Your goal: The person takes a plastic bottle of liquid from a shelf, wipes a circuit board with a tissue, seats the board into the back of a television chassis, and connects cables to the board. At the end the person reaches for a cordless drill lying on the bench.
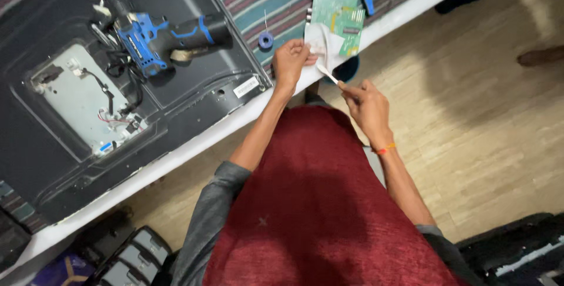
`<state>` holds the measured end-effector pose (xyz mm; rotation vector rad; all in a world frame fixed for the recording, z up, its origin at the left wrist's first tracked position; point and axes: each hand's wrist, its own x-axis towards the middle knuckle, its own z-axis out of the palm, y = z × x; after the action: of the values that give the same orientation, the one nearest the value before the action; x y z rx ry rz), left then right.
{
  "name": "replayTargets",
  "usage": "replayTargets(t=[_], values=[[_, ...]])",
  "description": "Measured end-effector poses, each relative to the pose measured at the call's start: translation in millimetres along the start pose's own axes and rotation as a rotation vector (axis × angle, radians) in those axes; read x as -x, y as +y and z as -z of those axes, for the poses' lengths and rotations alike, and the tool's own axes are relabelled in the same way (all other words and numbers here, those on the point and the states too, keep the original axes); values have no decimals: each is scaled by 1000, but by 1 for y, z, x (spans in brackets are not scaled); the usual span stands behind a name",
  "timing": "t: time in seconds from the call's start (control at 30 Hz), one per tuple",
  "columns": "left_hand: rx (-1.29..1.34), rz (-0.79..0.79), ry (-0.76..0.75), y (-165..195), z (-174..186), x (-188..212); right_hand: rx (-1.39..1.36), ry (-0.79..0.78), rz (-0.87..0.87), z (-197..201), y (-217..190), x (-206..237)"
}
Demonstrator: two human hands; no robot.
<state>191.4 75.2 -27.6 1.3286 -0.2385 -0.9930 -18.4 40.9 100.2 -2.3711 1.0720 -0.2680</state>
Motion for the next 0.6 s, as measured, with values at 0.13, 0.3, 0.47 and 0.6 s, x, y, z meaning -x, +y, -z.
replayTargets(t=[0.13,0.3,0.47,0.6], values=[[-105,-38,-21,3,4,11,-404,157,-36,13,12,6],[-218,-210,-61,15,13,68,-665,259,-203,11,21,-1],[-315,-2,-443,44,11,124,-909,-122,-235,0,15,12],[-223,-53,-427,62,-11,118,-1084,-305,-496,-8,19,15]])
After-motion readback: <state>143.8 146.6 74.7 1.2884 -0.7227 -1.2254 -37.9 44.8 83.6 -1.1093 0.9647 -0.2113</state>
